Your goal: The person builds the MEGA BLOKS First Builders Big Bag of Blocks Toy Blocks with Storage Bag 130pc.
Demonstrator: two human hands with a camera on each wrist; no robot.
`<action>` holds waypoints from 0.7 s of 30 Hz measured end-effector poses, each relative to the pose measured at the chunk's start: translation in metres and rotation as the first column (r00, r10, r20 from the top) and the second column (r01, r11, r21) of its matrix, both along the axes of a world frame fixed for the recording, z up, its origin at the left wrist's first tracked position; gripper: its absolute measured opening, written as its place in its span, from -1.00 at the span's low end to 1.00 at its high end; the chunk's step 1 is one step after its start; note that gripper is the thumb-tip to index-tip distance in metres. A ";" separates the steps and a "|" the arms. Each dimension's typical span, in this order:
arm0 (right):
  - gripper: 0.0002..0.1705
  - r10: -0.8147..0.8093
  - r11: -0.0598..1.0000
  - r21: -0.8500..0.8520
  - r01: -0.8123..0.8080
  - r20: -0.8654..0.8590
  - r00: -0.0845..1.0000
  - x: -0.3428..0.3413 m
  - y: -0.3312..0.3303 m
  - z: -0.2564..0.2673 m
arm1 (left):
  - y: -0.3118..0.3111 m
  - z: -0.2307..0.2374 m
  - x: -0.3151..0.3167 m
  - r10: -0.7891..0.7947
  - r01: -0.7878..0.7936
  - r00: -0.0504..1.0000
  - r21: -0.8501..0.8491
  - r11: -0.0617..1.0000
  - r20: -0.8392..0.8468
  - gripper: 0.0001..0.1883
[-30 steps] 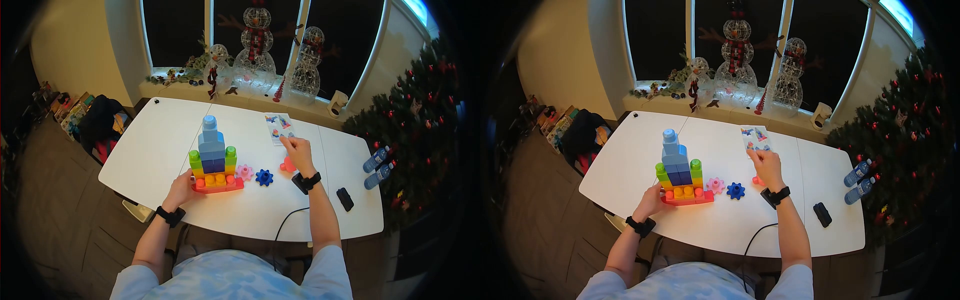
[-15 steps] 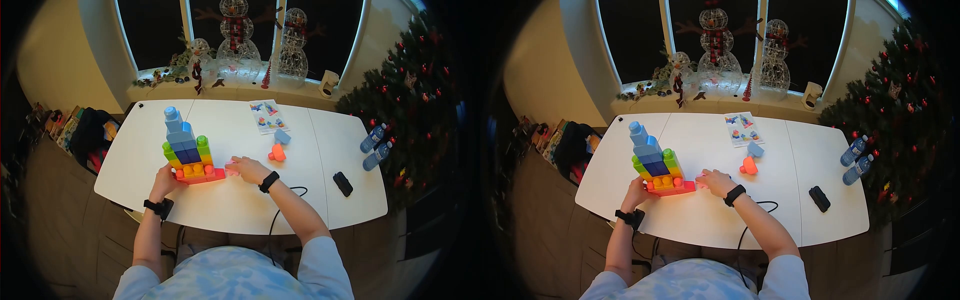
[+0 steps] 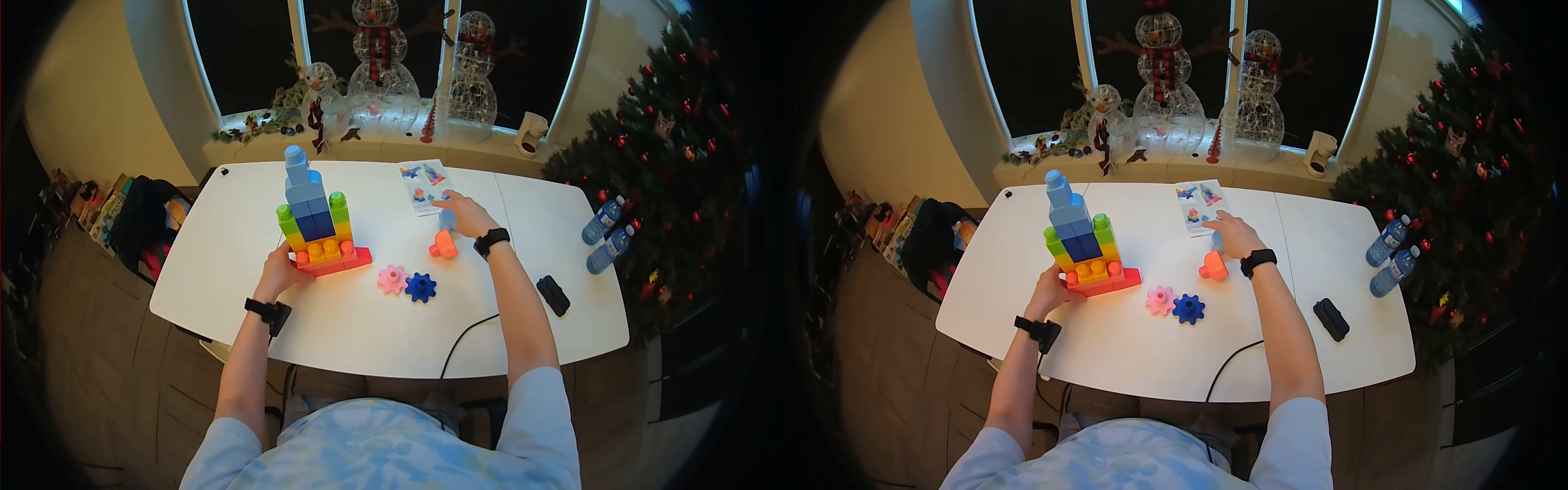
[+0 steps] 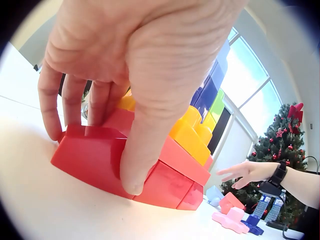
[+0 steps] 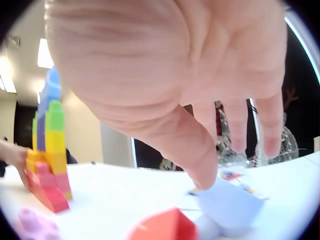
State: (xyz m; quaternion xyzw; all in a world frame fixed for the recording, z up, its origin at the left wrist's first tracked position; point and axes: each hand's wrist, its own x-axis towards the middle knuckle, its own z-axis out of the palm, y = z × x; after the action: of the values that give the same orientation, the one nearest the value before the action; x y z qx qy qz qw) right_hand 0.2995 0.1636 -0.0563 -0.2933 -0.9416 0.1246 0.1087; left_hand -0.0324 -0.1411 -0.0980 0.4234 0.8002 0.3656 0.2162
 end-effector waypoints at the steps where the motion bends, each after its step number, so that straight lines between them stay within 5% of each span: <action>1: -0.29 -0.012 1.000 0.005 0.011 0.065 0.998 0.001 0.013 -0.010 | 0.002 0.001 0.001 -0.010 0.010 1.000 0.012 1.000 -0.003 -0.12; 5: -0.31 0.002 1.000 0.014 -0.003 0.066 0.998 0.006 0.029 -0.043 | -0.015 -0.003 0.012 -0.006 0.017 0.951 0.035 0.999 -0.309 -0.16; 7: -0.29 -0.029 0.998 -0.057 0.025 -0.064 0.998 0.013 0.024 -0.055 | -0.032 0.023 0.042 0.100 -0.247 0.700 -0.108 0.963 -0.708 -0.28; 10: -0.26 -0.169 0.985 -0.051 0.167 -0.028 0.985 0.017 0.010 -0.053 | -0.035 0.060 0.070 -0.032 -0.121 0.863 -0.266 0.956 -0.505 -0.41; 12: -0.25 -0.216 0.976 -0.046 0.215 -0.032 0.976 0.024 0.014 -0.051 | -0.022 0.067 0.096 -0.221 0.150 0.879 -0.195 0.969 -0.423 -0.51; 14: -0.24 -0.262 0.965 -0.035 0.260 -0.046 0.964 0.025 0.015 -0.043 | -0.001 0.053 0.119 -0.348 0.394 0.814 0.002 0.919 -0.465 -0.50; 15: -0.23 -0.316 0.947 -0.119 0.298 -0.186 0.930 0.028 0.010 -0.034 | 0.012 0.043 0.132 -0.373 0.505 0.749 0.109 0.856 -0.548 -0.48; 18: -0.21 -0.425 0.889 -0.343 0.303 -0.369 0.826 0.040 -0.025 0.015 | 0.047 0.024 0.168 -0.496 0.566 0.750 0.037 0.823 -0.437 -0.38; 20: -0.21 -0.476 0.825 -0.552 0.123 -0.559 0.679 0.048 -0.047 0.026 | 0.063 0.007 0.182 -0.513 0.634 0.662 0.044 0.772 -0.546 -0.28; 21: -0.18 -0.450 0.823 -0.563 0.074 -0.567 0.690 0.054 -0.056 0.032 | 0.068 0.000 0.187 -0.545 0.633 0.635 -0.036 0.774 -0.547 -0.25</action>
State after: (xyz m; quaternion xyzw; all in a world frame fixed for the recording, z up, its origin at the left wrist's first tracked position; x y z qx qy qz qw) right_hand 0.3535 0.1077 -0.0241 -0.3813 -0.7154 0.4435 0.3823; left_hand 0.1550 -0.0727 -0.0985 0.7606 0.6126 0.2062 0.0603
